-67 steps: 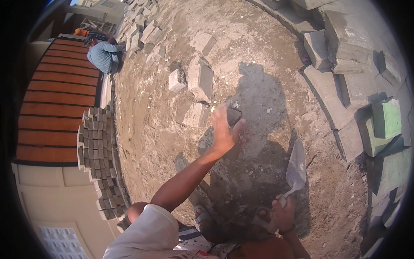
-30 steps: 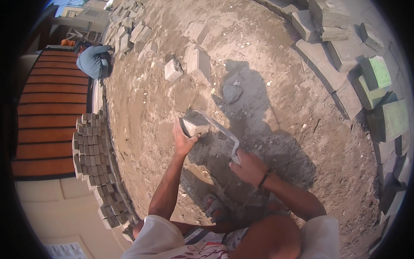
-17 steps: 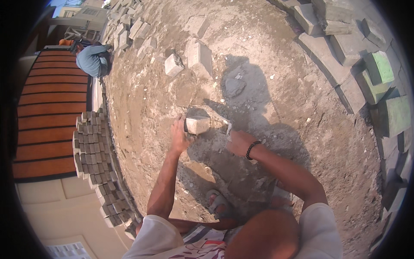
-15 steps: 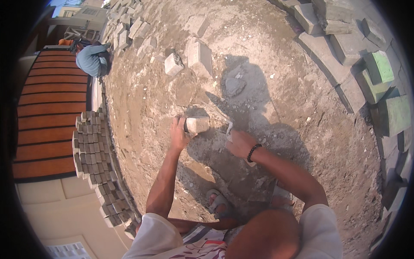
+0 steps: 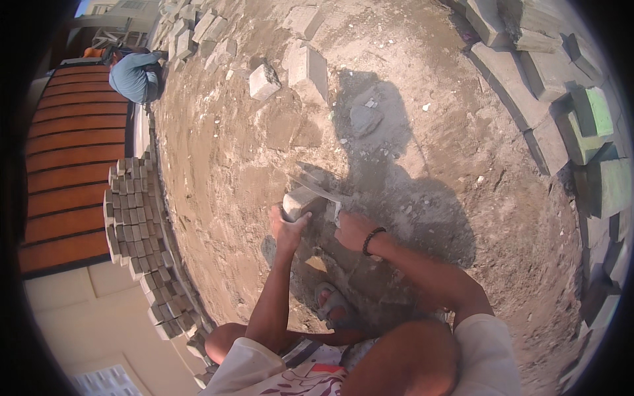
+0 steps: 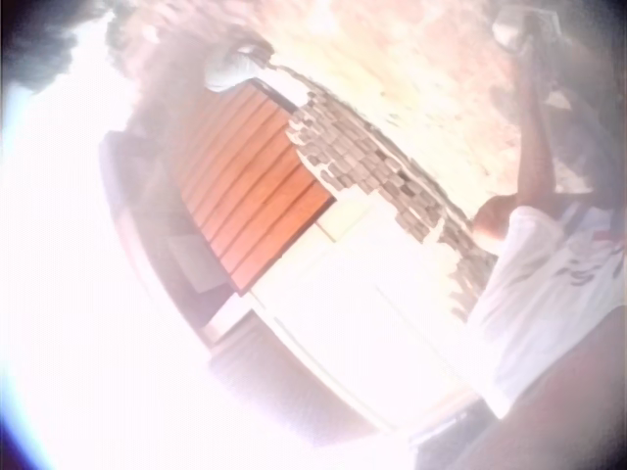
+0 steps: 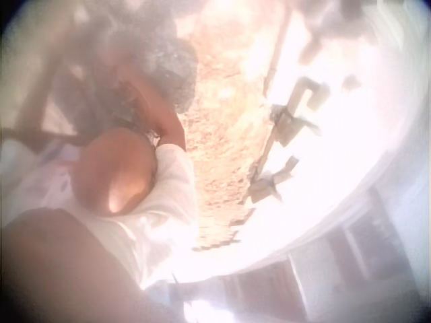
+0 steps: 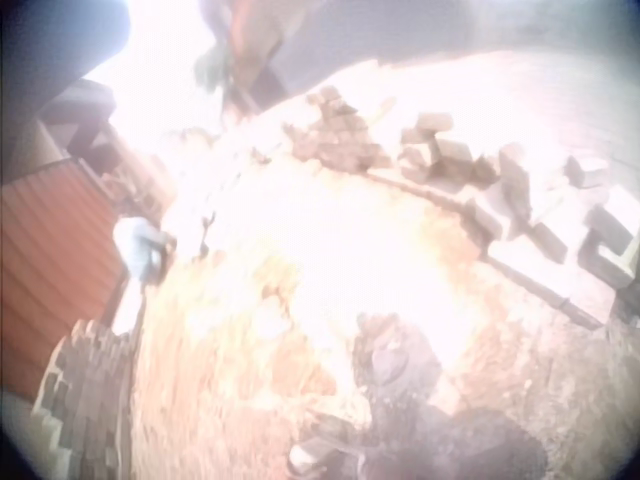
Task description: The person scoops mortar with a trowel and spreads it onto individual bricks, then places them into a pile. The person repeats this process for several bricks.
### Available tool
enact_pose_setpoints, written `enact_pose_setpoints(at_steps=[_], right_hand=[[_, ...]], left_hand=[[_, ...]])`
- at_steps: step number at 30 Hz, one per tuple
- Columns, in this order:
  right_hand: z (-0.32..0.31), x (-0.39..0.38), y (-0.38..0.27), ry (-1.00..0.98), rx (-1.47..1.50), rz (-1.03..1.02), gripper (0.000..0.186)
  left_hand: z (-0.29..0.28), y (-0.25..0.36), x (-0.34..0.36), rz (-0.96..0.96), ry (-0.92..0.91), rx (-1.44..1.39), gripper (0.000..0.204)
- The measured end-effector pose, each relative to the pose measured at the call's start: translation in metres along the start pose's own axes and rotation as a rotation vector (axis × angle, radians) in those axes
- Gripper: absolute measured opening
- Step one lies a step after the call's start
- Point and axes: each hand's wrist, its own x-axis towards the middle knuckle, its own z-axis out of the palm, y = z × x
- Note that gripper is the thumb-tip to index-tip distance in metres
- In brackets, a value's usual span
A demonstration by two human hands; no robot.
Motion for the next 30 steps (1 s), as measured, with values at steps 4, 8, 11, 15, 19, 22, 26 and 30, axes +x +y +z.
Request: enact_pose_setpoints(at_steps=[4, 8, 11, 15, 19, 22, 26, 30], right_hand=[[-0.031, 0.000, -0.039, -0.056, -0.027, 0.038, 0.034], [-0.022, -0.014, -0.056, -0.145, -0.202, -0.013, 0.034], [-0.011, 0.004, -0.021, -0.154, -0.247, 0.031, 0.035], [-0.039, 0.017, -0.033, -0.149, -0.260, -0.004, 0.037], [-0.030, 0.000, -0.051, -0.240, -0.281, -0.191, 0.038], [-0.027, 0.029, -0.008, -0.111, -0.224, 0.043, 0.038], [-0.044, 0.024, -0.048, -0.120, -0.168, -0.033, 0.037], [-0.035, 0.021, -0.024, -0.200, -0.178, -0.045, 0.037]], left_hand=[[-0.001, -0.043, -0.013, 0.033, 0.076, -0.078, 0.070], [0.000, -0.047, -0.025, 0.013, 0.053, -0.127, 0.067], [0.004, -0.041, -0.020, 0.025, 0.027, -0.149, 0.065], [-0.008, -0.016, -0.021, -0.149, -0.036, -0.213, 0.062], [0.001, -0.039, -0.020, -0.028, 0.055, -0.112, 0.064], [0.010, -0.030, -0.014, -0.017, 0.051, -0.104, 0.065], [-0.001, -0.037, -0.019, -0.009, 0.067, -0.075, 0.066], [0.001, -0.016, -0.017, 0.030, 0.058, -0.075, 0.065]])
